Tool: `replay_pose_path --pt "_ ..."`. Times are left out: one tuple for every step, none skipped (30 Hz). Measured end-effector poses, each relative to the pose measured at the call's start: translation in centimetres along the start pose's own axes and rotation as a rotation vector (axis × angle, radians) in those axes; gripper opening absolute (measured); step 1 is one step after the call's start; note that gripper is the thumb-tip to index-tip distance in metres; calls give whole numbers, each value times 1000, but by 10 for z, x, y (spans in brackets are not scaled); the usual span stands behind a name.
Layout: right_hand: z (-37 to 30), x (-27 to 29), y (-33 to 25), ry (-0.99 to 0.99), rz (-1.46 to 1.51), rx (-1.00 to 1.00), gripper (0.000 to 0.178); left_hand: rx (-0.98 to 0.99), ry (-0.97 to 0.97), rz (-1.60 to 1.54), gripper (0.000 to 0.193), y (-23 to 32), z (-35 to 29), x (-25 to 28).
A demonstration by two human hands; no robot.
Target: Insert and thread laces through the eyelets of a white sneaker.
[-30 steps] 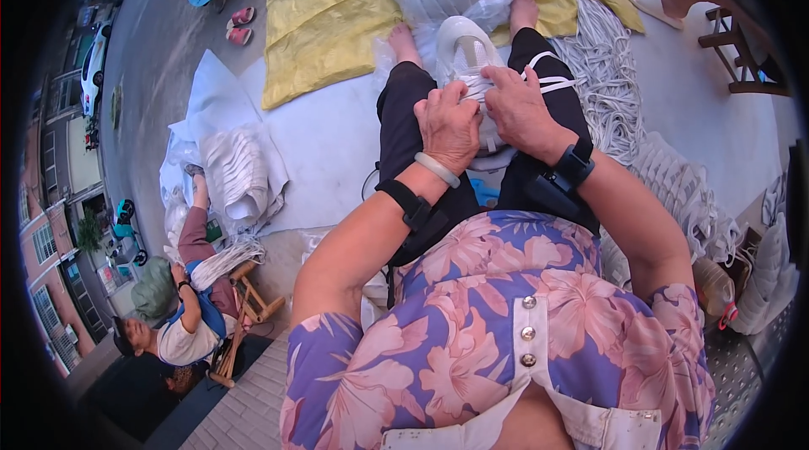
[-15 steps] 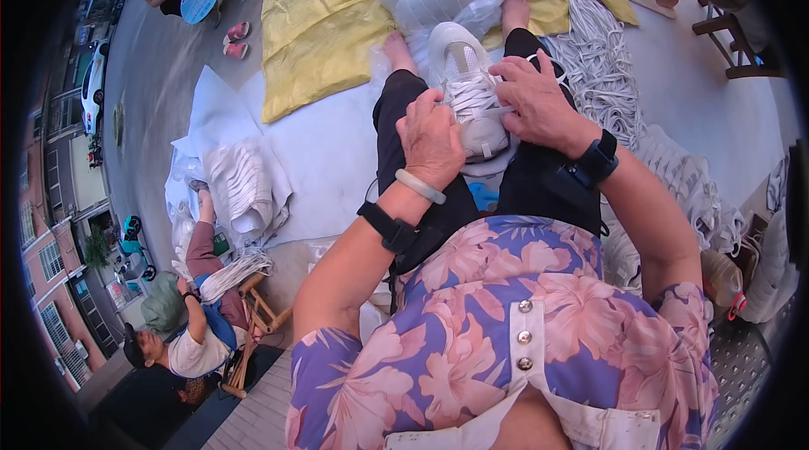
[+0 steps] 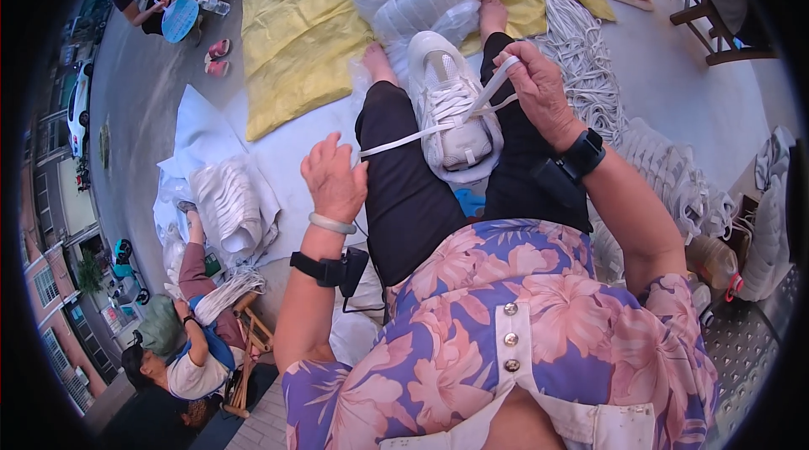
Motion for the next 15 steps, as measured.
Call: replay_pose_path --pt "-1 -2 4 -24 150 -58 13 -85 -18 9 38 28 15 -5" --pt "0 -4 4 -41 135 -38 16 -144 -28 6 40 44 23 -13" --pt "0 -4 3 -46 133 -35 16 -199 -39 7 39 59 32 -19" --pt "-2 -5 3 -80 127 -68 18 -271 -68 25 31 66 38 -28" --pt "-3 -7 3 -114 124 -103 19 -343 -99 45 24 70 43 -36" --pt "-3 -8 1 -119 126 -101 19 -338 -98 47 24 68 47 -40" --pt "-3 -9 1 -121 153 -119 21 -388 -164 89 16 69 49 -47" --pt "-4 -10 0 -124 182 -138 24 -437 -231 133 9 68 48 -52" --pt "-5 -12 -1 -129 186 -138 24 -431 -234 135 9 64 45 -51" --pt "-5 -12 -3 -141 126 -104 25 -447 -172 136 6 63 44 -42" --pt "-6 -13 -4 -155 67 -69 26 -461 -109 139 4 61 42 -32" --pt "-7 -15 -4 -157 70 -70 26 -388 -124 205 5 50 37 -22" --pt "-10 -19 -7 -226 -37 2 25 -342 -105 240 5 36 32 -11" --pt "-14 -22 -8 -295 -143 73 24 -280 -103 286 5 16 25 -2" --pt "-16 -20 -11 -296 -141 73 24 -242 -87 323 5 -4 16 10"
Point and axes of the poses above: each hand's wrist, its own z-axis towards the middle knuckle, its own x-axis out of the back of the hand, y = z × x, the point moved 5 cm from there along z, towards the middle knuckle, and after that the axes turned 15 degrees about -z, right-handed, at the moved point
